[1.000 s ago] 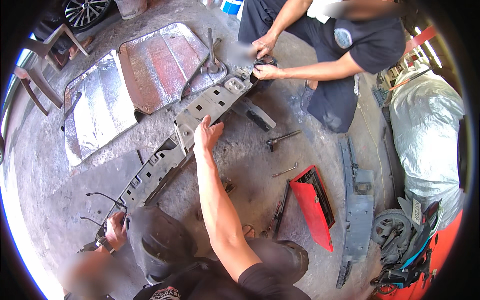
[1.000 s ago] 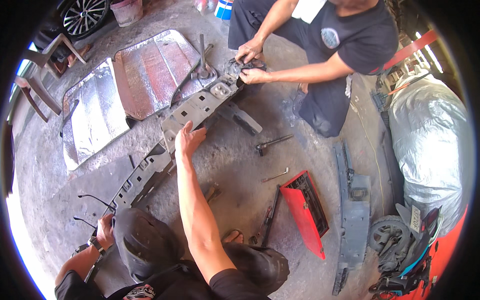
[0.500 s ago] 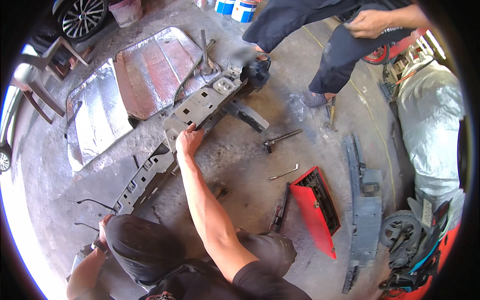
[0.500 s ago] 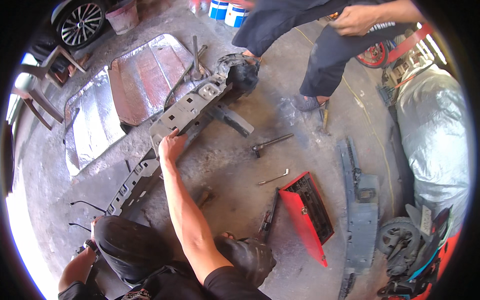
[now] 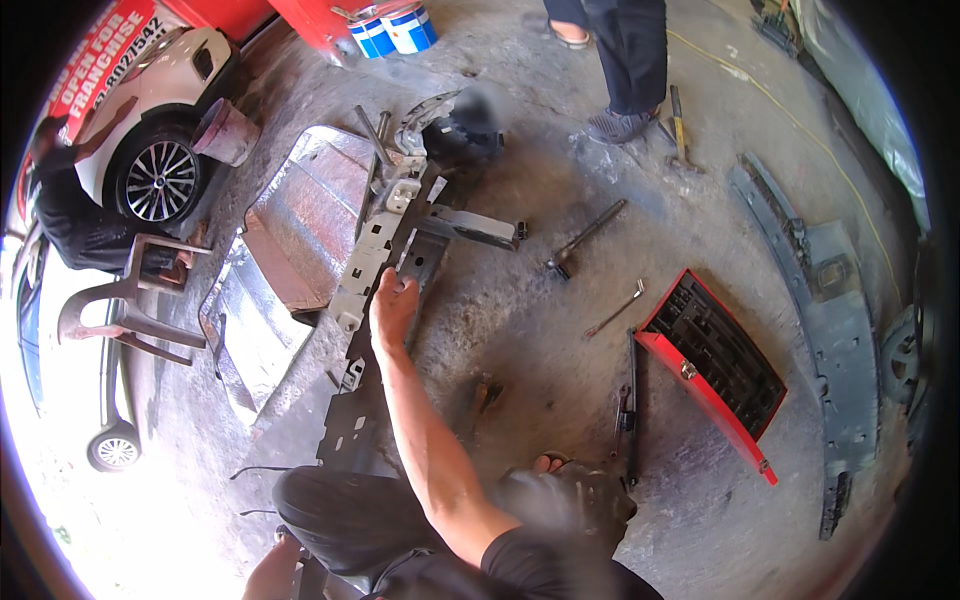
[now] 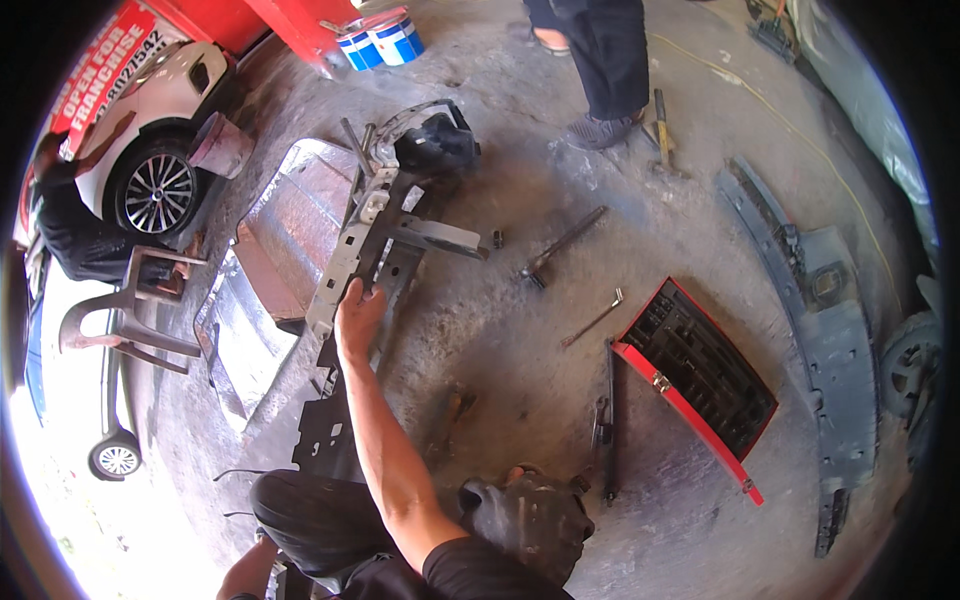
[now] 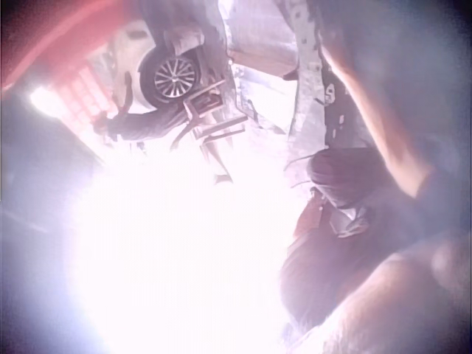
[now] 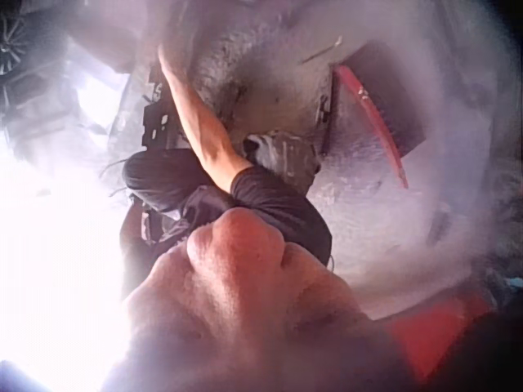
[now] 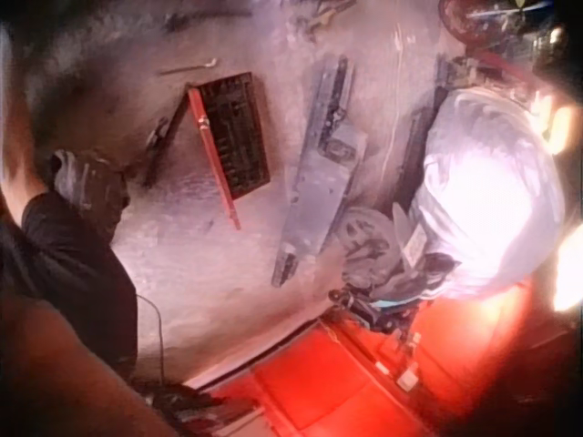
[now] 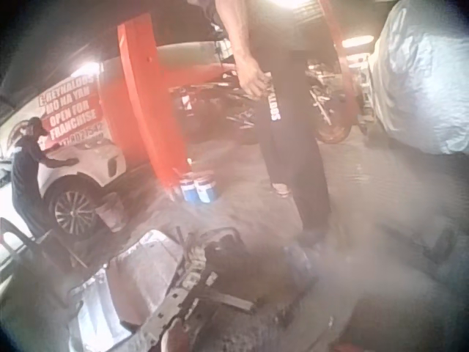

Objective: The person works on a large car part, likely a bumper or underbody panel, lying on the floor. They use a hammer and other tools to adjust and remove components from the part. Another person assists by holding the part and handing over tools.

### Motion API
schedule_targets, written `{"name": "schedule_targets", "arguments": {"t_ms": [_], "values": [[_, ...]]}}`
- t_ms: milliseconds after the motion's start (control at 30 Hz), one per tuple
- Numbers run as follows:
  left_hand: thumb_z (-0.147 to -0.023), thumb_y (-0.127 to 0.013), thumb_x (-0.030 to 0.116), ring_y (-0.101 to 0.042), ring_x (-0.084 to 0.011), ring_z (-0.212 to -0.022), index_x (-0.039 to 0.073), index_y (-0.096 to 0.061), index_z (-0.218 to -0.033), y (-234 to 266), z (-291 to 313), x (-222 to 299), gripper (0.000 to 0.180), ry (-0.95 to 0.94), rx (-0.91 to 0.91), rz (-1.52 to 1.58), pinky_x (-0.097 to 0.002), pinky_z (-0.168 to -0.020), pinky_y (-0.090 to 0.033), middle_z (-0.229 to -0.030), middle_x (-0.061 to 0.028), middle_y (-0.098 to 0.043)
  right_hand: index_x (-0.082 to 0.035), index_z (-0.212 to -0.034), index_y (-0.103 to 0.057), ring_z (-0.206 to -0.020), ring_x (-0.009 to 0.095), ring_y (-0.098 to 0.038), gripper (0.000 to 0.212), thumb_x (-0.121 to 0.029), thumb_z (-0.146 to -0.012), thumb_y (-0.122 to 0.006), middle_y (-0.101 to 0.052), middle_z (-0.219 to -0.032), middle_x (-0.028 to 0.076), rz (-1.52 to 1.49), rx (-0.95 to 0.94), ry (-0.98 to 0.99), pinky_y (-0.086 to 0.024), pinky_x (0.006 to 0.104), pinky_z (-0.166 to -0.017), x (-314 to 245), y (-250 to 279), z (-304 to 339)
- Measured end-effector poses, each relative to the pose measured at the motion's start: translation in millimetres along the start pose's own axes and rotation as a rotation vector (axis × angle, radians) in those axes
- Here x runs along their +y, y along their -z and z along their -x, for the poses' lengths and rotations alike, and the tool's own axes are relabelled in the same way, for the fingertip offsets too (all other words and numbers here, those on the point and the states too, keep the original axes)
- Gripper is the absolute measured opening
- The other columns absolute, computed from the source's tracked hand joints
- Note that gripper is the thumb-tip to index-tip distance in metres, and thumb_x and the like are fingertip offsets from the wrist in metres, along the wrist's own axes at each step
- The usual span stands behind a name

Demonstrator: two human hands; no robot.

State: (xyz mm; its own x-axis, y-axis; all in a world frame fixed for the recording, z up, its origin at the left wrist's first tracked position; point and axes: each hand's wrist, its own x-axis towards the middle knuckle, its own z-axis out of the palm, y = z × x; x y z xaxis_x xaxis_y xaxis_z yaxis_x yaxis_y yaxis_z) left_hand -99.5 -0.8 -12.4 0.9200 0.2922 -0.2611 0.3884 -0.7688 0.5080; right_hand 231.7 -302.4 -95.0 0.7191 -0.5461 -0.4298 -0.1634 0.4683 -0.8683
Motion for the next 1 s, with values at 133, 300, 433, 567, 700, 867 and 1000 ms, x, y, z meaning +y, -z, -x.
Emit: {"name": "schedule_targets", "arguments": {"t_ms": [133, 300, 433, 567, 700, 867, 1000], "values": [[-0.079, -0.066, 0.023, -0.055, -0.0248, -0.070, -0.003, -0.059, -0.084, 2, 5, 7, 0.027, 0.028, -0.007, -0.022, -0.0370, -0.064, -0.044, -0.074, -0.0140, -0.059, 0.010, -0.118, -0.054, -0.101, 0.038, -0.062, 0.048, -0.032, -0.096, -0.058, -0.060, -0.109, 0.029, 0.012, 0.130, -0.029, -0.049, 0.0453, -0.087, -13, 16, -6], [-0.082, -0.065, 0.021, -0.055, -0.0226, -0.070, -0.003, -0.060, -0.088, 4, 17, 11, 0.025, 0.059, 0.001, -0.042, -0.0359, -0.064, -0.044, -0.075, -0.0127, -0.060, 0.006, -0.117, -0.057, -0.099, 0.033, -0.063, 0.039, -0.028, -0.098, -0.057, -0.062, -0.106, 0.025, -0.031, 0.230, 0.010, -0.050, 0.0432, -0.085, -54, 28, 11], [-0.085, -0.063, 0.020, -0.055, -0.0208, -0.071, -0.003, -0.061, -0.090, 3, 18, 13, 0.023, 0.055, -0.001, -0.053, -0.0350, -0.064, -0.044, -0.076, -0.0116, -0.060, 0.004, -0.111, -0.059, -0.087, 0.023, -0.067, 0.025, -0.019, -0.101, -0.054, -0.066, -0.091, 0.015, -0.325, 0.051, 0.259, -0.052, 0.0344, -0.079, -85, 19, 5], [-0.087, -0.062, 0.019, -0.056, -0.0191, -0.072, -0.003, -0.062, -0.093, 2, 13, 8, 0.022, 0.026, -0.001, -0.031, -0.0342, -0.065, -0.045, -0.077, -0.0105, -0.061, 0.002, -0.100, -0.061, -0.080, 0.019, -0.066, 0.019, -0.015, -0.102, -0.054, -0.066, -0.085, 0.012, -0.277, -0.270, 0.450, -0.053, 0.0326, -0.073, -156, 29, 24], [-0.089, -0.061, 0.017, -0.056, -0.0173, -0.072, -0.003, -0.063, -0.095, -3, -11, -1, 0.021, -0.056, -0.037, 0.012, -0.0333, -0.065, -0.045, -0.078, -0.0095, -0.062, 0.002, -0.091, -0.063, -0.073, 0.022, -0.063, 0.010, -0.006, -0.095, -0.059, -0.064, -0.082, 0.014, -0.101, -0.520, 0.752, -0.052, 0.0375, -0.065, -194, 40, 63], [-0.092, -0.059, 0.016, -0.056, -0.0151, -0.073, -0.003, -0.064, -0.098, -1, -53, -13, 0.020, -0.196, -0.110, 0.057, -0.0322, -0.065, -0.045, -0.079, -0.0082, -0.063, -0.001, -0.082, -0.067, -0.073, 0.032, -0.062, 0.011, -0.011, -0.085, -0.069, -0.061, -0.075, 0.015, 0.169, -0.894, 1.023, -0.050, 0.0439, -0.067, -238, 36, 128], [-0.099, -0.053, 0.014, -0.054, -0.0143, -0.068, -0.002, -0.066, -0.103, -11, -119, 0, 0.021, -0.383, -0.151, -0.070, -0.0301, -0.061, -0.043, -0.076, -0.0051, -0.060, -0.002, -0.082, -0.067, -0.074, 0.032, -0.063, 0.018, -0.018, -0.089, -0.065, -0.063, -0.076, 0.015, 0.371, -0.869, 1.313, -0.050, 0.0437, -0.066, -254, -11, 153]]}}
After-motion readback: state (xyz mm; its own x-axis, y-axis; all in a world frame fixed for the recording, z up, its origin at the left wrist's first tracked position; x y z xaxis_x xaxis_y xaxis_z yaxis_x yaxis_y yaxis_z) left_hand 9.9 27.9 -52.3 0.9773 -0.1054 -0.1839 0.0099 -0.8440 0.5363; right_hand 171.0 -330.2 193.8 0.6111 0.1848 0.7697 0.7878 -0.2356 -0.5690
